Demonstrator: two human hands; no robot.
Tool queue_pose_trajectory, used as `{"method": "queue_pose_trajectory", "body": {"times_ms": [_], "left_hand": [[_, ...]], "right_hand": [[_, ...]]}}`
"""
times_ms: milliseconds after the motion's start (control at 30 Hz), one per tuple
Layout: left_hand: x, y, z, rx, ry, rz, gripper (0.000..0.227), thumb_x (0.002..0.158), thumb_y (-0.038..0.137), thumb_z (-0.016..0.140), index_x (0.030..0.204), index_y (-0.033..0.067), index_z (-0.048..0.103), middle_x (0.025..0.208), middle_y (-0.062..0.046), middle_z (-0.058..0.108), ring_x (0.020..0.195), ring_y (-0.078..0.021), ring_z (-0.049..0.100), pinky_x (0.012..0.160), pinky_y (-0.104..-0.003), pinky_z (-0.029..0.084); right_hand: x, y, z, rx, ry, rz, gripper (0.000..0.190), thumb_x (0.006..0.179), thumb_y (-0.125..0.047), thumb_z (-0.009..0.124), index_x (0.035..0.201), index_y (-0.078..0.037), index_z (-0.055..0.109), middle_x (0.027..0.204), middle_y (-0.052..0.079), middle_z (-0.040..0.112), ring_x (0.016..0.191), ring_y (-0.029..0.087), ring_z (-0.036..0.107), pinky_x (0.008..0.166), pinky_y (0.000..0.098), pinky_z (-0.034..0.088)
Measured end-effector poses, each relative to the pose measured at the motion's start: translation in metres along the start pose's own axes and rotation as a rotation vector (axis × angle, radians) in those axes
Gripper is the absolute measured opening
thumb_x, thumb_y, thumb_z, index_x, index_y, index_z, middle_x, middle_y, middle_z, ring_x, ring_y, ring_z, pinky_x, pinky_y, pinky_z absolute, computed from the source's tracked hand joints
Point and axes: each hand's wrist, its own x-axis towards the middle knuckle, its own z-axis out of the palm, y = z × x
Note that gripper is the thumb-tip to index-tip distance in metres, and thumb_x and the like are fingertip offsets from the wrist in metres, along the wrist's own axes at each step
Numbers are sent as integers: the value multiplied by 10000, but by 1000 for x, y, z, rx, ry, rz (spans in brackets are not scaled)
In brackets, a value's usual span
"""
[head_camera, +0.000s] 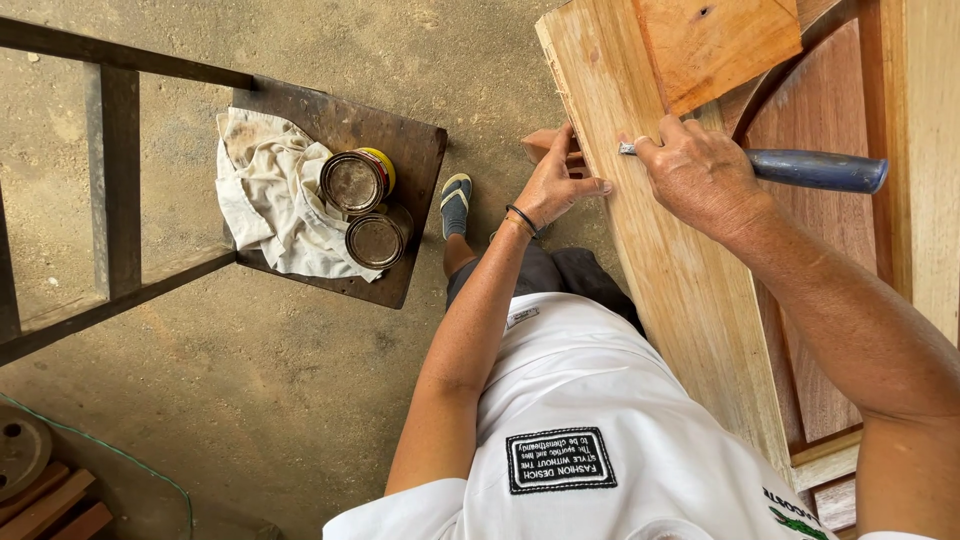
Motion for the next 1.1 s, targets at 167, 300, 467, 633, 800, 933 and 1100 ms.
{"method": "queue_pose_trajectory", "body": {"times_ms": [167,300,467,633,800,933,1100], "left_hand": [[1,-3,1,16,0,9,1024,540,131,811,1328,53,162,1153,-147,457,1018,-279,494,856,-377,406],[2,-7,-1,-4,3,17,1021,542,117,812,1325,47,161,1147,-138,453,1009,-264,492,848,-354,411],[0,-1,-1,-26,-2,23,1022,540,100,811,1322,31,157,1151,-156,448,1013,-279,489,848,-360,418],[2,-6,-1,-39,2,31,1022,540,97,814,1320,23,159,1142,-152,453,1006,-272,494,843,-352,428],[3,-4,1,28,17,6,1028,545,117,798,1315,-10,128,1156,-209,429,1032,-331,483,868,-392,430],[-13,56,17,78,37,-18,1072,573,228,778,1310,-22,41,1179,-284,372,1070,-419,437,895,-486,412],[-8,67,40,270,394,-156,883,639,571,533,1226,-6,217,1134,-300,413,1072,-441,428,943,-513,326]], "right_hand": [[-3,4,1,-11,-20,15,43,766,-158,550,757,-122,573,705,43,441,657,221,583,488,284,456],[-6,8,4,-16,-32,21,43,762,-140,557,753,-108,584,693,47,443,640,230,581,477,282,452],[4,-5,-17,12,6,0,49,759,-148,566,768,-110,595,691,50,443,644,238,582,482,296,464],[3,-2,-3,14,4,-2,61,760,-167,563,747,-111,586,688,50,446,649,239,582,483,306,465],[-4,10,2,-30,-110,78,93,761,-133,526,721,-92,599,695,67,462,667,246,586,515,318,468],[-4,14,-14,38,-149,110,105,783,-119,525,741,-100,619,698,80,474,681,243,593,533,310,482],[-5,14,-25,50,-160,172,116,805,-136,504,777,-119,615,733,79,480,706,252,598,565,352,501]]}}
